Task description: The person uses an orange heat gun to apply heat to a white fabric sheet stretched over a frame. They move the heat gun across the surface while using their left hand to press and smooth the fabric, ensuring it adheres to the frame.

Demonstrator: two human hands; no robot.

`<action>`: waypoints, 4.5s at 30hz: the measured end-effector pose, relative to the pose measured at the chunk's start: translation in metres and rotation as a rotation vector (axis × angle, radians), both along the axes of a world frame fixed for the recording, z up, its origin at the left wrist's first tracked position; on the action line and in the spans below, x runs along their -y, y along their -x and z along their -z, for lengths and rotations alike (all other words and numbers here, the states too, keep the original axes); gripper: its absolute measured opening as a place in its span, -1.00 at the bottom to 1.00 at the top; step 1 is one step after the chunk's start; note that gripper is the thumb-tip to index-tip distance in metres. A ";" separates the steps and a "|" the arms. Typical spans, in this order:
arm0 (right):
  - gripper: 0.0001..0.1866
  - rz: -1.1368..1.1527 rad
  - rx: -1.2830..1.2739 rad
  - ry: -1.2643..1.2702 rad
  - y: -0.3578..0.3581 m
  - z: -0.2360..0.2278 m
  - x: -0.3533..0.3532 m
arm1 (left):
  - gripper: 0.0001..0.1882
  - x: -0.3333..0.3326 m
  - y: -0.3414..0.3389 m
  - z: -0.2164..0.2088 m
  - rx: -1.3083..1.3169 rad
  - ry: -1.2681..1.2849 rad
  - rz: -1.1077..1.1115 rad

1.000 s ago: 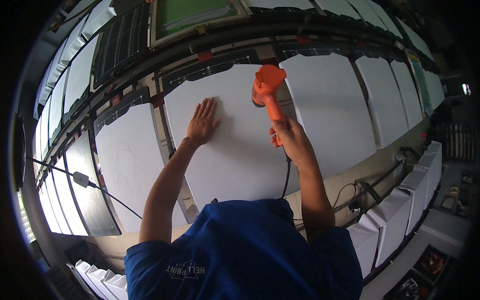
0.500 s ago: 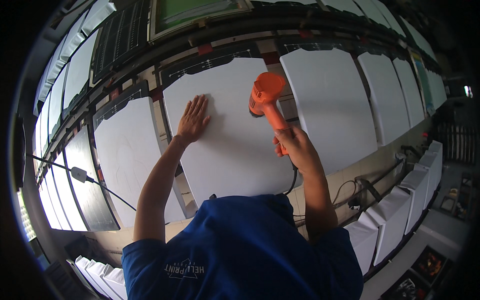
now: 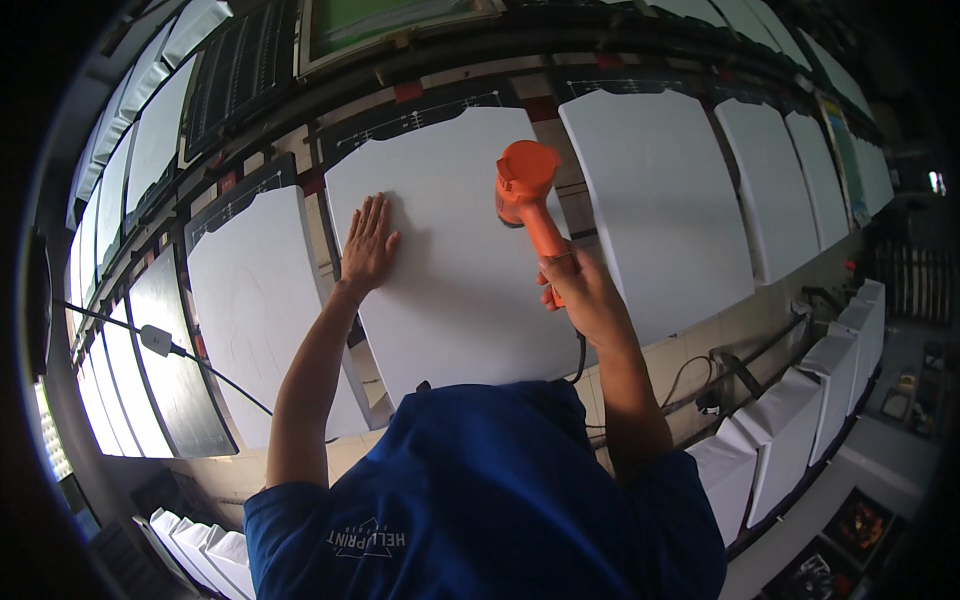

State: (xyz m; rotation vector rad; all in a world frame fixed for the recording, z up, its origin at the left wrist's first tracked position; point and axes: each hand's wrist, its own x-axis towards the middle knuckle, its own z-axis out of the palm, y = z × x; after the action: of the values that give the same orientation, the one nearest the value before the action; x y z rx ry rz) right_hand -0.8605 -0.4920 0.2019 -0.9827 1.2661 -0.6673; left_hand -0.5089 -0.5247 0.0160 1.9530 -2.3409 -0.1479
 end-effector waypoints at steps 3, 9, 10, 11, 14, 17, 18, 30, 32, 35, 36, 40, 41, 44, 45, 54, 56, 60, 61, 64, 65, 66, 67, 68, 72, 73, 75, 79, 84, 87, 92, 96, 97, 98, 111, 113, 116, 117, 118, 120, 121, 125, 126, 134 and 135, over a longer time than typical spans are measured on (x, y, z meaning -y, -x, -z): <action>-0.57 0.009 -0.102 0.038 0.004 0.001 -0.004 | -0.32 -0.004 -0.004 0.002 0.002 0.017 -0.037; -0.58 0.009 -0.067 -0.042 0.018 -0.011 -0.023 | -0.31 -0.024 0.003 -0.007 -0.053 0.004 0.009; -0.57 0.021 -0.085 -0.020 0.017 -0.011 -0.028 | -0.31 -0.027 0.004 -0.008 -0.063 0.003 0.010; -0.57 0.004 -0.104 -0.005 0.019 -0.008 -0.032 | -0.30 -0.030 0.005 -0.008 -0.074 0.002 0.011; -0.58 -0.008 -0.034 -0.113 0.030 -0.015 -0.034 | -0.30 -0.042 0.005 -0.006 -0.075 0.009 0.009; -0.57 0.038 -0.073 -0.076 0.029 -0.017 -0.046 | -0.30 -0.054 0.010 -0.006 -0.075 -0.004 0.012; -0.57 0.028 -0.076 -0.066 0.029 -0.016 -0.050 | -0.30 -0.058 0.012 -0.007 -0.077 -0.012 0.014; -0.63 0.026 -0.009 -0.077 0.043 -0.016 -0.093 | -0.31 -0.131 0.030 -0.012 -0.176 -0.041 0.016; -0.64 0.036 -0.022 -0.092 0.047 -0.019 -0.098 | -0.31 -0.144 0.028 -0.007 -0.207 -0.044 -0.006; -0.63 0.046 -0.065 -0.017 0.043 -0.015 -0.113 | -0.32 -0.166 0.018 -0.002 -0.287 -0.007 -0.082; -0.62 0.058 -0.070 -0.037 0.046 -0.016 -0.116 | -0.32 -0.173 0.012 -0.002 -0.319 0.012 -0.114; -0.60 0.101 -0.103 -0.080 0.054 -0.025 -0.129 | -0.39 -0.205 -0.029 -0.002 -0.228 0.188 -0.351; -0.60 0.113 -0.140 -0.070 0.050 -0.027 -0.134 | -0.40 -0.212 -0.041 -0.007 -0.184 0.220 -0.405; -0.60 0.092 -0.129 -0.058 0.042 -0.026 -0.140 | -0.43 -0.239 -0.068 -0.020 -0.168 0.312 -0.575; -0.60 0.072 -0.078 -0.069 0.041 -0.024 -0.137 | -0.43 -0.247 -0.075 -0.023 -0.144 0.323 -0.608; -0.61 0.040 0.047 -0.021 -0.013 -0.011 -0.123 | -0.49 -0.291 -0.108 -0.058 -0.062 0.643 -0.744; -0.60 -0.033 0.103 -0.094 -0.016 -0.015 -0.121 | -0.53 -0.314 -0.123 -0.051 -0.040 0.686 -0.893; -0.60 -0.031 0.017 -0.049 -0.030 -0.009 -0.131 | -0.60 -0.360 -0.143 -0.017 -0.419 0.567 -1.180; -0.59 -0.038 -0.028 -0.032 -0.036 -0.009 -0.136 | -0.61 -0.367 -0.143 -0.011 -0.462 0.527 -1.221; -0.56 -0.079 0.010 -0.017 -0.051 -0.007 -0.139 | -0.59 -0.374 -0.139 0.008 -0.514 0.591 -1.190; -0.56 -0.110 0.046 -0.039 -0.055 -0.009 -0.139 | -0.57 -0.377 -0.140 0.009 -0.563 0.563 -1.241; -0.56 -0.142 0.083 -0.061 -0.059 -0.010 -0.138 | -0.56 -0.378 -0.141 0.012 -0.611 0.591 -1.249; -0.55 -0.159 0.088 -0.054 -0.064 -0.010 -0.139 | -0.54 -0.376 -0.143 0.012 -0.652 0.620 -1.258; -0.55 -0.177 0.093 -0.047 -0.071 -0.011 -0.140 | -0.53 -0.375 -0.145 0.012 -0.693 0.650 -1.266; -0.55 -0.268 0.099 -0.053 -0.093 -0.010 -0.141 | -0.48 -0.373 -0.141 0.013 -0.671 0.651 -1.286; -0.55 -0.300 0.104 -0.070 -0.096 -0.010 -0.138 | -0.50 -0.373 -0.142 0.012 -0.638 0.656 -1.282; -0.54 -0.341 0.111 -0.075 -0.105 -0.010 -0.133 | -0.51 -0.374 -0.141 0.010 -0.654 0.628 -1.294; -0.54 -0.393 0.090 -0.046 -0.123 -0.005 -0.133 | -0.53 -0.376 -0.140 0.008 -0.647 0.638 -1.279; -0.54 -0.478 0.053 -0.071 -0.122 -0.009 -0.134 | -0.54 -0.379 -0.145 0.010 -0.759 0.646 -1.227; -0.56 -0.559 -0.020 -0.120 -0.112 -0.021 -0.138 | -0.56 -0.374 -0.134 0.007 -0.771 0.713 -1.268; -0.57 -0.610 -0.002 -0.147 -0.103 -0.020 -0.143 | -0.63 -0.357 -0.097 -0.008 -0.624 0.641 -1.317; -0.57 -0.643 -0.007 -0.154 -0.095 -0.021 -0.144 | -0.67 -0.348 -0.067 -0.011 -0.561 0.617 -1.302; -0.58 -0.651 -0.009 -0.148 -0.093 -0.022 -0.144 | -0.67 -0.344 -0.063 -0.010 -0.558 0.592 -1.308; -0.58 -0.672 -0.010 -0.157 -0.090 -0.022 -0.141 | -0.68 -0.341 -0.058 -0.009 -0.554 0.568 -1.314; -0.62 -0.742 -0.027 -0.204 -0.059 -0.023 -0.121 | -0.70 -0.327 -0.037 -0.002 -0.258 0.459 -1.399; -0.61 -0.741 -0.006 -0.200 -0.055 -0.025 -0.124 | -0.69 -0.326 -0.037 -0.001 -0.265 0.462 -1.397; -0.61 -0.712 -0.005 -0.137 -0.056 -0.021 -0.122 | -0.68 -0.325 -0.040 0.003 -0.271 0.450 -1.411; -0.61 -0.697 -0.009 -0.107 -0.057 -0.019 -0.120 | -0.67 -0.326 -0.040 0.004 -0.263 0.435 -1.424; -0.61 -0.679 -0.021 -0.085 -0.058 -0.016 -0.119 | -0.67 -0.325 -0.041 0.004 -0.255 0.423 -1.436; -0.62 -0.642 -0.044 -0.043 -0.061 -0.010 -0.117 | -0.66 -0.326 -0.042 0.005 -0.271 0.447 -1.440; -0.61 -0.660 -0.038 -0.085 -0.059 -0.012 -0.116 | -0.66 -0.326 -0.042 0.005 -0.279 0.456 -1.443; -0.60 -0.725 -0.040 -0.200 -0.042 -0.029 -0.112 | -0.66 -0.325 -0.038 0.001 -0.281 0.443 -1.457; -0.60 -0.739 -0.046 -0.215 -0.040 -0.029 -0.111 | -0.67 -0.323 -0.037 -0.001 -0.281 0.455 -1.450; -0.60 -0.714 -0.044 -0.164 -0.032 -0.025 -0.112 | -0.68 -0.323 -0.039 0.001 -0.257 0.452 -1.448; -0.61 -0.736 -0.030 -0.208 -0.030 -0.028 -0.111 | -0.68 -0.322 -0.039 0.001 -0.259 0.445 -1.454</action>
State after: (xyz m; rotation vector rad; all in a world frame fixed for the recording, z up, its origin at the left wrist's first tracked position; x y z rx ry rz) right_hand -0.8307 -0.3812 0.2300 -1.1824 0.8783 0.0499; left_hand -0.4698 -0.2023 0.0155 2.5372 -0.3591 0.1977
